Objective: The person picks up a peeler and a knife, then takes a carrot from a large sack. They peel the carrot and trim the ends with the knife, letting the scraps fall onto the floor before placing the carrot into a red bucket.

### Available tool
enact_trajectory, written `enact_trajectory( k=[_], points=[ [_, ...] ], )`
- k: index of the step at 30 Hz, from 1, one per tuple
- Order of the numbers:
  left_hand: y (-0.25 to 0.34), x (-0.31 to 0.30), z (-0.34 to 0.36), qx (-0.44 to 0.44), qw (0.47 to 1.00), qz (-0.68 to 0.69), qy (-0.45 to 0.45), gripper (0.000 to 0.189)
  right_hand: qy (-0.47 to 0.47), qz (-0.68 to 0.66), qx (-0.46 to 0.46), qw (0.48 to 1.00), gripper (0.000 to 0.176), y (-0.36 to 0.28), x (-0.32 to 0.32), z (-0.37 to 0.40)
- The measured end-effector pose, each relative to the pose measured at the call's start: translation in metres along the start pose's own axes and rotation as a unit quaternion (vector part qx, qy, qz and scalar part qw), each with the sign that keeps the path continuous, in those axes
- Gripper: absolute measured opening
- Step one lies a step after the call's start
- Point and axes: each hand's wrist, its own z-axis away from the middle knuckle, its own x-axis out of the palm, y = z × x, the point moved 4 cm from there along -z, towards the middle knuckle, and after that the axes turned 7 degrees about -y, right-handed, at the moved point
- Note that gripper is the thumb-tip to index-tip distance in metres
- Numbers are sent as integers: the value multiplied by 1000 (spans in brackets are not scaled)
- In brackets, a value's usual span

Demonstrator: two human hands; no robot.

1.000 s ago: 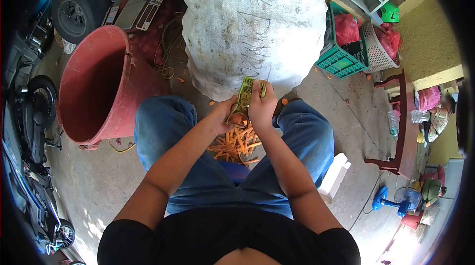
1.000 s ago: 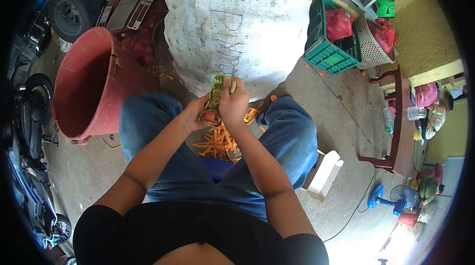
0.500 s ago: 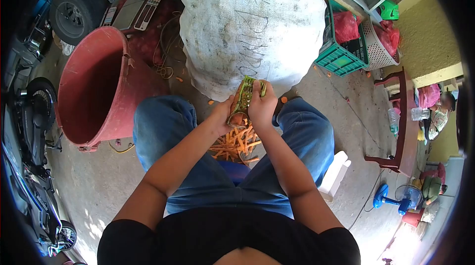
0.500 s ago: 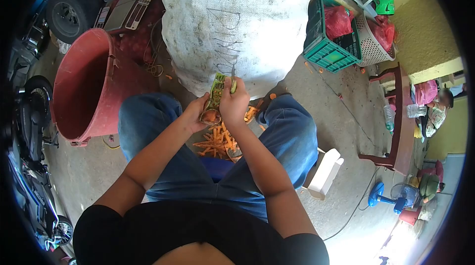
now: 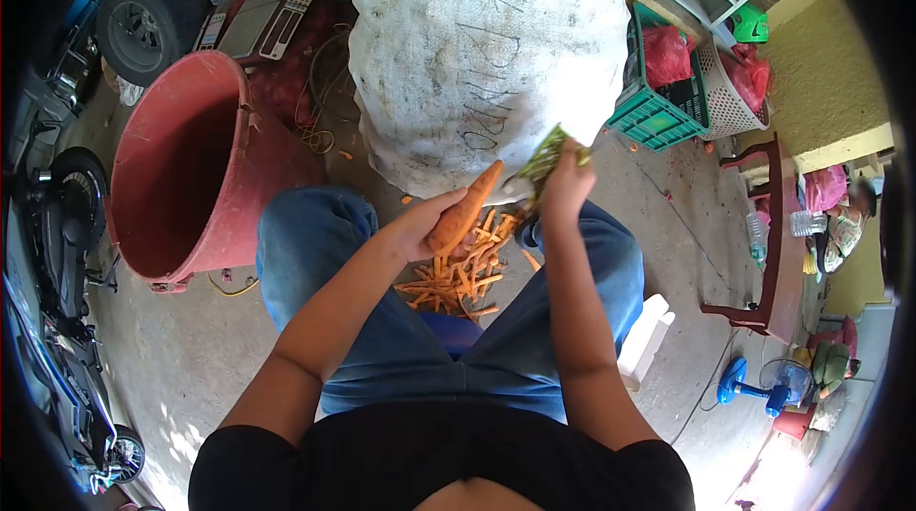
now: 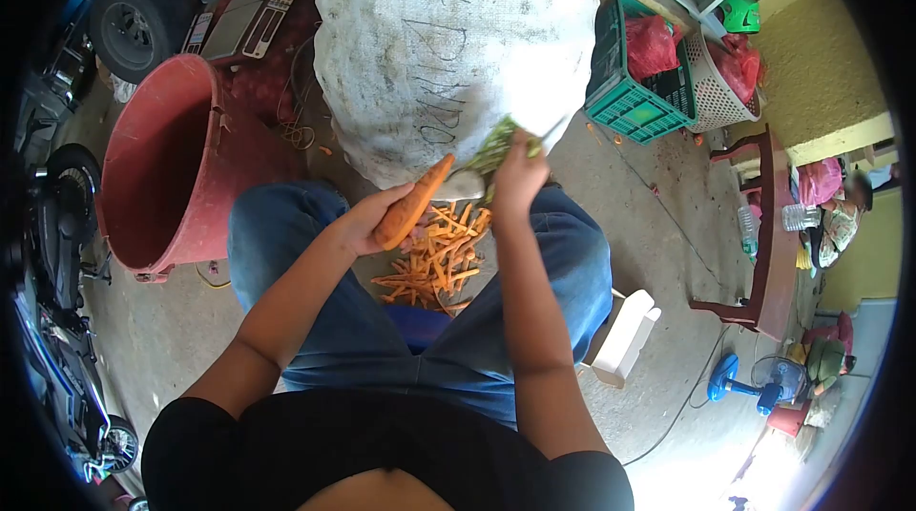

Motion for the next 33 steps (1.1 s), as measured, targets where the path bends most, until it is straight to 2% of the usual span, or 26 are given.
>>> enact_trajectory(
  k=[3,4,5,6,10,14,16,17,18,19,20,21,22,23,24,25,27,28,30,33],
  points=[
    [3,-3,-9,45,997,31,59,33,-119,1,-53,991,25,-10,31,46],
    [3,-1,-11,44,997,30,59,33,-142,15,-79,987,25,-1,39,52],
    [3,-2,-11,54,993,29,99,32,-153,36,-89,984,24,-14,43,63],
    [3,-4,-10,63,988,28,140,32,-151,59,-102,981,24,-19,45,69],
    [-2,-7,-10,78,989,55,116,31,-151,83,-103,980,24,-14,48,73],
    [-6,-24,-14,78,992,-7,102,35,-136,114,-100,979,24,-13,47,67],
    [-6,-18,-12,82,992,-47,88,36,-96,139,-161,972,23,-1,41,52],
    [-7,-4,-7,47,990,-69,117,37,-57,153,-118,979,22,-11,33,41],
    [-7,8,-1,12,985,-90,146,38,-29,145,-127,981,20,-3,24,23],
    [-4,17,6,12,985,-89,147,38,6,129,-171,977,19,11,11,-1],
    [-1,27,12,-3,986,-122,117,37,37,125,-84,988,18,6,-2,-18],
    [0,31,17,-17,984,-154,89,37,103,140,-189,966,21,7,-15,-34],
    [1,28,20,-16,984,-152,90,37,116,78,-91,986,23,1,-25,-44],
    [3,29,21,-20,988,-146,36,38,140,76,-47,986,23,0,-35,-51],
    [4,31,20,-23,990,-139,-18,38,128,30,-53,990,23,2,-35,-51],
    [2,23,15,-23,990,-139,-19,38,115,-16,-59,991,22,3,-35,-49],
    [-1,2,2,3,997,-83,-9,40,64,13,-89,994,23,-16,-15,-18],
    [1,2,0,-9,997,-64,43,39,-1,-10,-82,997,24,-9,-4,-6],
    [3,-4,-7,8,999,-27,30,38,-89,34,-46,994,24,-17,19,29],
    [2,-6,-11,58,998,21,30,35,-132,54,-131,981,25,-18,42,60]
  ],
)
